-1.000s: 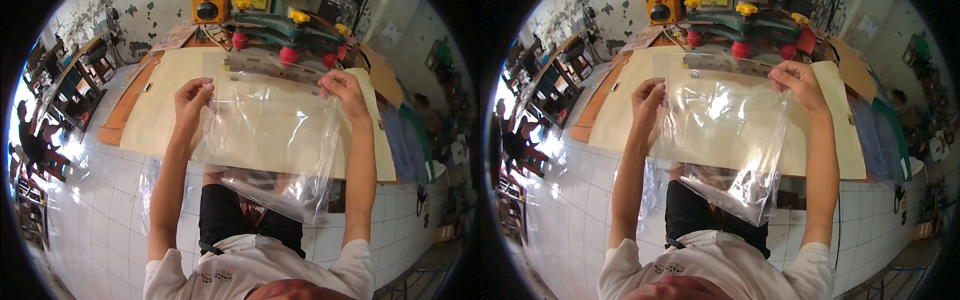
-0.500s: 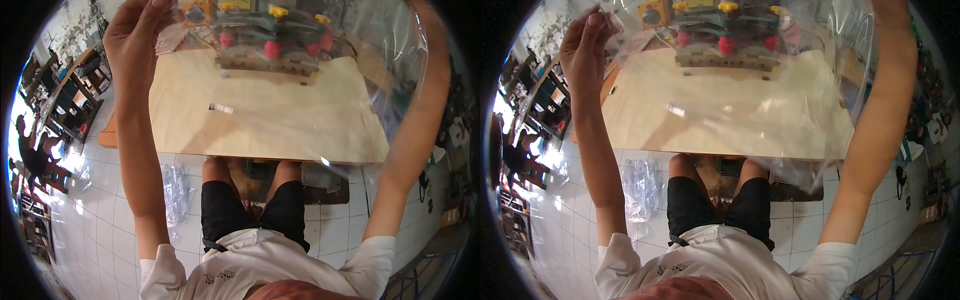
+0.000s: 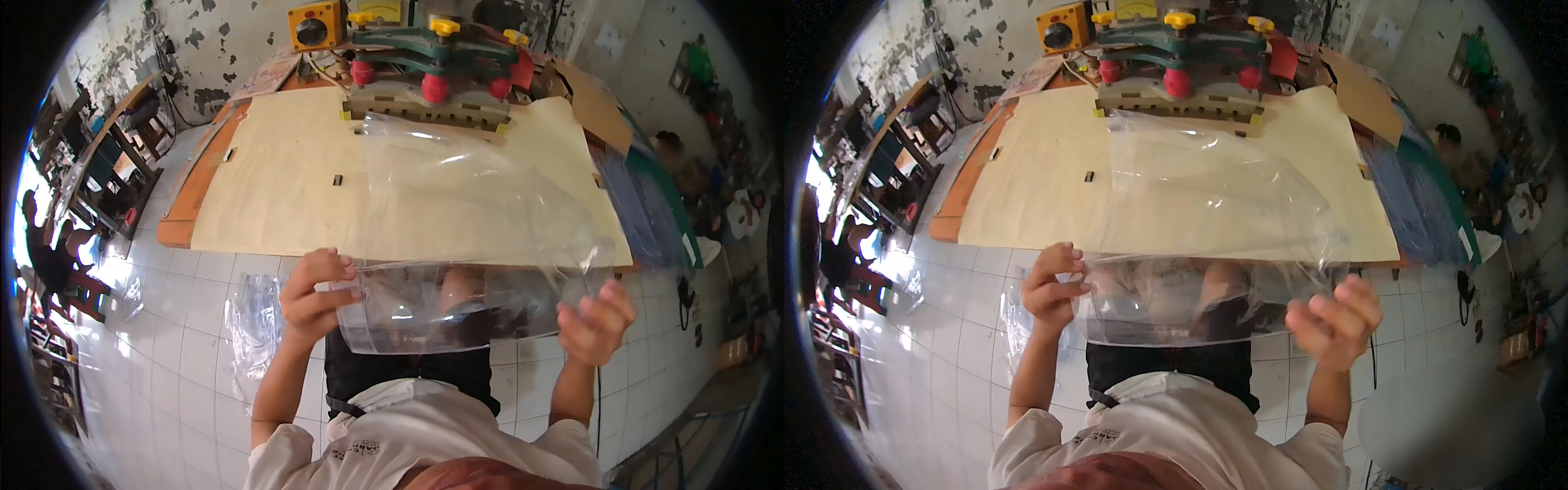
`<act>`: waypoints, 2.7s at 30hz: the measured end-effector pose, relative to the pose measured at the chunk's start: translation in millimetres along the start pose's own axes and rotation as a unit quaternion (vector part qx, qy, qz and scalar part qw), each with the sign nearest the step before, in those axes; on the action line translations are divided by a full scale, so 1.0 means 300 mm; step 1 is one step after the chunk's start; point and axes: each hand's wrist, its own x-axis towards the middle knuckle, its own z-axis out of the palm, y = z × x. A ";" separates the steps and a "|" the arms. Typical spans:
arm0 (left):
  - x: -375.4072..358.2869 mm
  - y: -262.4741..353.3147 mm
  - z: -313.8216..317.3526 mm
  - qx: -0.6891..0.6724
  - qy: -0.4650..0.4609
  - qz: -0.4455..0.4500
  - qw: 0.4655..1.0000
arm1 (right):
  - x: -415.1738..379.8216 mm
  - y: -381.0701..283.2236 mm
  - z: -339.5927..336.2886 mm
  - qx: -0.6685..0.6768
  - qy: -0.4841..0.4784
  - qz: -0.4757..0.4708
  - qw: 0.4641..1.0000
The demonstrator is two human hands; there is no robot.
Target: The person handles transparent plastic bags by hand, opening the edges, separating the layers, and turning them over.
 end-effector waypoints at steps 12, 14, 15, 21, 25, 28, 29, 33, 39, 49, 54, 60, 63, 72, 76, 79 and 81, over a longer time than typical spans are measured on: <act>-0.269 0.174 0.177 -0.087 0.113 -0.377 0.915 | -0.279 -0.101 0.147 -0.059 -0.098 0.275 0.955; -0.271 0.194 0.214 -0.137 0.107 -0.398 0.901 | -0.266 -0.125 0.153 -0.065 -0.144 0.292 0.943; -0.281 0.198 0.225 -0.133 0.095 -0.400 0.902 | -0.274 -0.157 0.164 -0.015 -0.054 0.379 0.924; -0.290 0.231 0.282 -0.229 0.138 -0.481 0.835 | -0.293 -0.292 0.189 0.346 0.149 0.706 0.600; -0.258 0.287 0.334 -0.292 0.269 -0.457 0.796 | -0.234 -0.334 0.228 0.368 0.130 0.679 0.622; -0.238 0.319 0.349 -0.448 0.237 -0.481 0.716 | -0.203 -0.353 0.237 0.391 0.131 0.673 0.614; -0.228 0.331 0.351 -0.463 0.212 -0.502 0.699 | -0.199 -0.367 0.239 0.398 0.117 0.676 0.609; -0.193 0.346 0.357 -0.341 0.186 -0.514 0.765 | -0.225 -0.387 0.223 0.392 0.058 0.674 0.624; -0.160 0.296 0.253 -0.201 0.233 -0.398 0.864 | -0.171 -0.144 0.174 0.092 0.013 0.500 0.861; -0.149 0.241 0.138 -0.148 0.176 -0.254 0.940 | -0.104 0.001 0.189 0.351 0.019 0.570 0.742; -0.161 0.228 0.149 -0.090 0.257 -0.231 0.934 | -0.163 -0.015 0.191 0.198 0.157 0.504 0.826; -0.153 0.235 0.175 -0.075 0.198 -0.258 0.942 | -0.193 -0.023 0.229 0.327 0.070 0.496 0.801; -0.160 0.235 0.138 -0.295 0.143 -0.257 0.909 | -0.189 -0.051 0.285 0.328 0.040 0.499 0.801; -0.207 0.231 0.113 -0.704 0.308 -0.353 0.533 | -0.181 -0.113 0.330 0.302 0.067 0.529 0.790; -0.161 0.212 0.160 -0.694 0.165 -0.528 0.461 | -0.186 -0.118 0.332 0.346 0.064 0.524 0.776; -0.074 0.164 0.180 -0.719 -0.001 -0.516 0.466 | -0.186 -0.124 0.338 0.389 0.082 0.529 0.750; -0.014 0.115 0.191 -0.677 -0.072 -0.542 0.493 | -0.180 -0.124 0.347 0.408 0.100 0.527 0.739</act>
